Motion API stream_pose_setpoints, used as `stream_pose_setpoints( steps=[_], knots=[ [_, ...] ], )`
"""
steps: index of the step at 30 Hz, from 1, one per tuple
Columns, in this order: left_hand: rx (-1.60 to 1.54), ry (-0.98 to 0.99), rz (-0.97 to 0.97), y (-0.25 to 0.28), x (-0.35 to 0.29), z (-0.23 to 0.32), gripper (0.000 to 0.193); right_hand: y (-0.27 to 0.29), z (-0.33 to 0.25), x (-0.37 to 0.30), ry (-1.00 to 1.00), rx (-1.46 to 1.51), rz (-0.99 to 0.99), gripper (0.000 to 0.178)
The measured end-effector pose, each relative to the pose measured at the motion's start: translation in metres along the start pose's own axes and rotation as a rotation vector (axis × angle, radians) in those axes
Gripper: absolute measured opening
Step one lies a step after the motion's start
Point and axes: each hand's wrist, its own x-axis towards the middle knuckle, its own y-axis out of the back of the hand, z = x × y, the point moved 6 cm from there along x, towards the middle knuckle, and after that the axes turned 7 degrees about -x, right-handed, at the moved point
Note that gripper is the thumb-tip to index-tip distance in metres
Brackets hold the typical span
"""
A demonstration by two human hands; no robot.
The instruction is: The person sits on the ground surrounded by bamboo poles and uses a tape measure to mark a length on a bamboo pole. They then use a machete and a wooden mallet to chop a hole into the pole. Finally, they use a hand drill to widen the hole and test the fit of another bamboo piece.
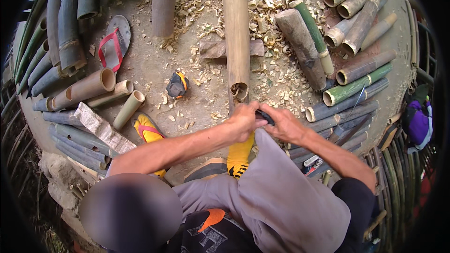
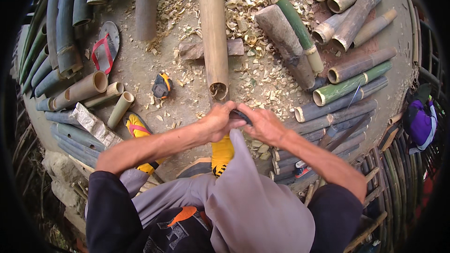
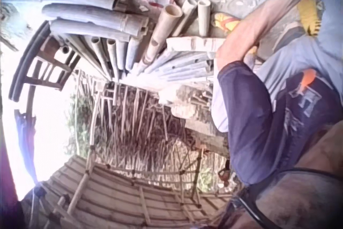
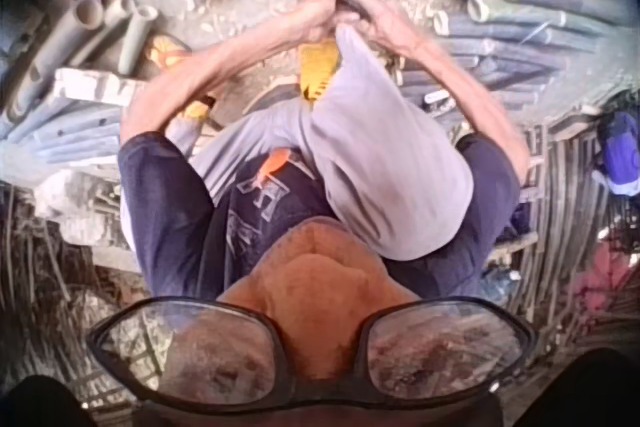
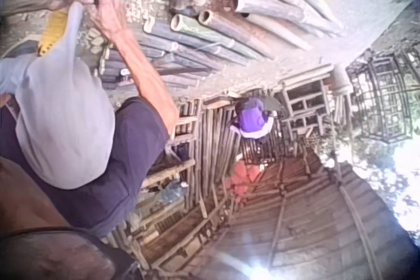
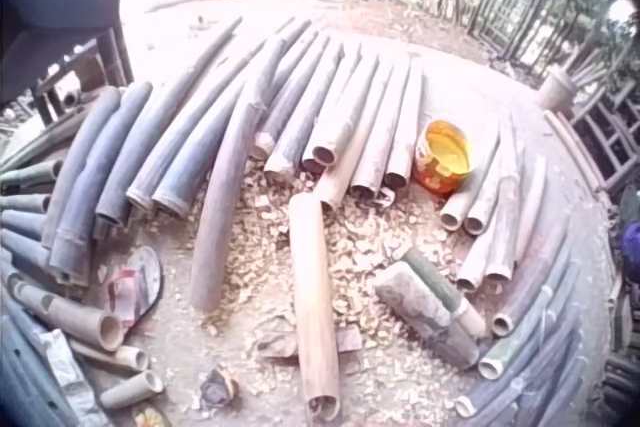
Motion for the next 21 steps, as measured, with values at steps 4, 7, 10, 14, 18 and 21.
stream_pose_setpoints(
  steps=[4, 7, 10, 14, 18, 21],
  knots=[
    [0.539, 0.039, 0.001, 0.025, -0.007, 0.029, 0.025, -0.069, -0.019, -0.003, -0.512, 0.325, 0.000, 0.042],
    [0.670, -0.018, 0.033, 0.037, -0.009, 0.039, 0.025, -0.074, -0.028, 0.005, -0.423, 0.186, 0.110, 0.044],
    [0.646, -0.044, 0.054, 0.026, -0.004, 0.027, 0.029, -0.048, -0.022, -0.011, -0.354, 0.048, 0.152, 0.042],
    [0.352, -0.258, -0.257, -0.009, 0.014, 0.023, 0.030, 0.016, -0.019, -0.008, -0.178, -0.627, 0.340, 0.042],
    [-0.395, -0.332, -0.494, -0.022, -0.001, 0.019, 0.033, 0.057, -0.051, 0.042, 0.210, -1.117, 0.251, 0.022],
    [-0.673, -0.360, -0.654, -0.018, 0.003, 0.026, 0.036, 0.051, -0.079, 0.092, 0.269, -1.413, -0.185, 0.015]
  ],
)
